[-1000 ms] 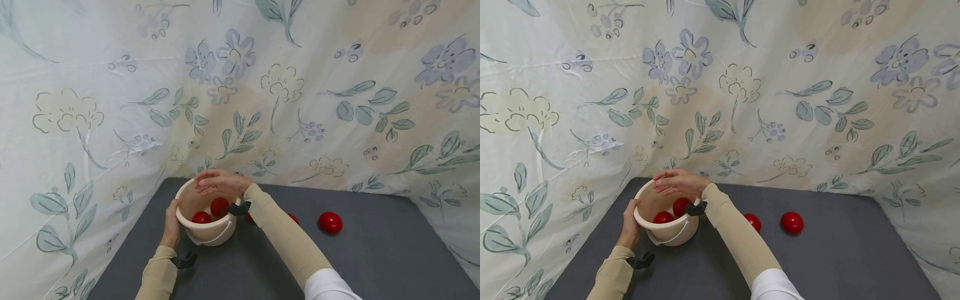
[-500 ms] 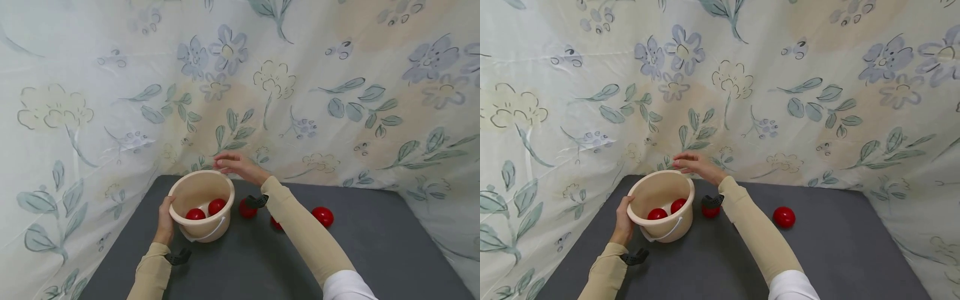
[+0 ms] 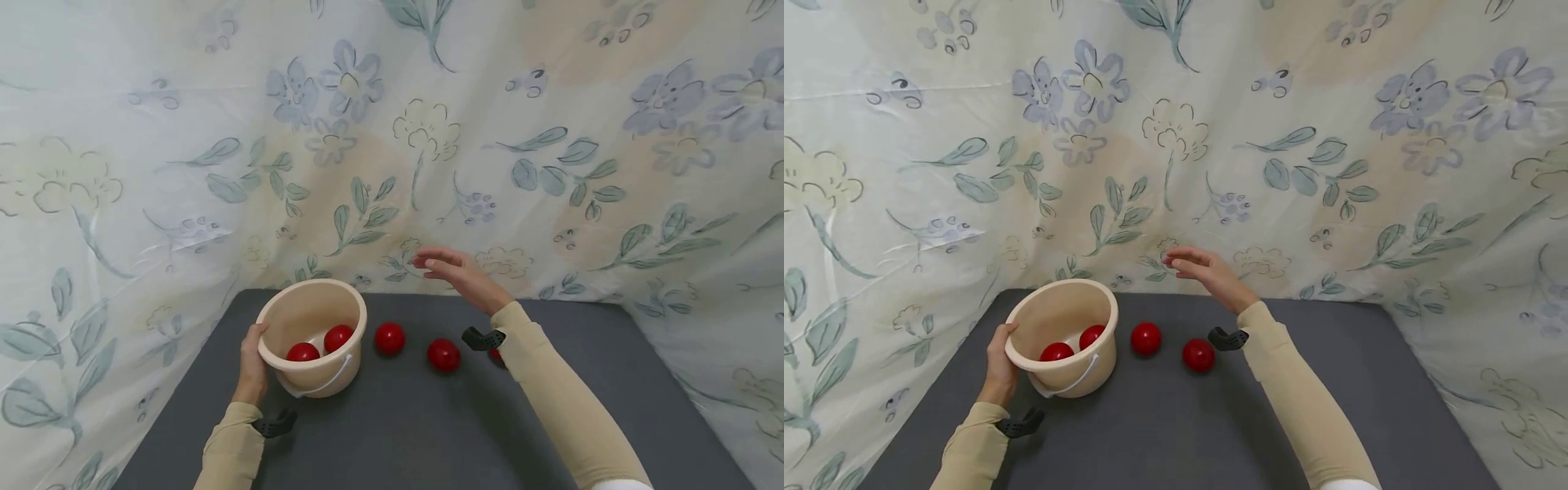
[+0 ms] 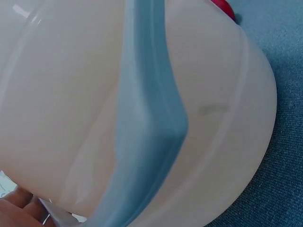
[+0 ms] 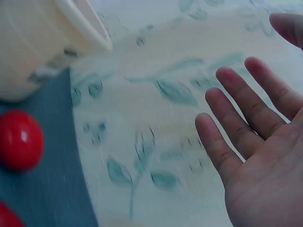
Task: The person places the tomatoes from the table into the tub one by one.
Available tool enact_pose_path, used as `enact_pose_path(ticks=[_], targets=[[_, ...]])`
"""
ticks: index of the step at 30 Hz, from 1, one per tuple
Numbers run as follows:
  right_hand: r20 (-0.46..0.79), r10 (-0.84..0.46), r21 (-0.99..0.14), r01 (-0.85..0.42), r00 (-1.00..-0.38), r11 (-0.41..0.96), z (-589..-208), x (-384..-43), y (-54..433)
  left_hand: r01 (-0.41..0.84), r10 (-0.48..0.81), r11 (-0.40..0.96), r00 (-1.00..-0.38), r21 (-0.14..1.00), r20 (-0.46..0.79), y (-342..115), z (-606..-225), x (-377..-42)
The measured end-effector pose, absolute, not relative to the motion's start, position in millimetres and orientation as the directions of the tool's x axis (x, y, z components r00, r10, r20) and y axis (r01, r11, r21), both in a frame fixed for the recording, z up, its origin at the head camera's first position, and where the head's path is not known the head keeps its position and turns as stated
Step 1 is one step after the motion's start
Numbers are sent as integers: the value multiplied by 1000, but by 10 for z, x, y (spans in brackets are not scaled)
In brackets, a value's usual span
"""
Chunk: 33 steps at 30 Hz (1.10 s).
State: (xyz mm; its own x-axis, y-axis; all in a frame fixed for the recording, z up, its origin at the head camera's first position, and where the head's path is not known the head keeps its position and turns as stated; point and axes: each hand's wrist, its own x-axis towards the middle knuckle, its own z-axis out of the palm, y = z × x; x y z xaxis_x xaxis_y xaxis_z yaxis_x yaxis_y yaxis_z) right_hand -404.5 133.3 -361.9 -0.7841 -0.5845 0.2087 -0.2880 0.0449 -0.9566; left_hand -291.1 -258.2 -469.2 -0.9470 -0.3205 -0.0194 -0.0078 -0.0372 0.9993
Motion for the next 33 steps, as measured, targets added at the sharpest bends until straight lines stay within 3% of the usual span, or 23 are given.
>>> enact_pose_path(ticks=[13,24,33], targets=[[251,-496,-965,-256,-831,-58,-4121,-3852,2260,-22,-325,-36,-945,999,-32,-2610,-4699,-2837],[211,-238,-977,-204,-948,-58,-4675,-3678,2617,-34,-328,-32,-944,999,-43,-2583,-4681,-2851],[118,-155,-991,-106,-981,-82,-5023,-3669,2688,-25,-321,-43,-946,999,-38,-2547,-4660,-2907]])
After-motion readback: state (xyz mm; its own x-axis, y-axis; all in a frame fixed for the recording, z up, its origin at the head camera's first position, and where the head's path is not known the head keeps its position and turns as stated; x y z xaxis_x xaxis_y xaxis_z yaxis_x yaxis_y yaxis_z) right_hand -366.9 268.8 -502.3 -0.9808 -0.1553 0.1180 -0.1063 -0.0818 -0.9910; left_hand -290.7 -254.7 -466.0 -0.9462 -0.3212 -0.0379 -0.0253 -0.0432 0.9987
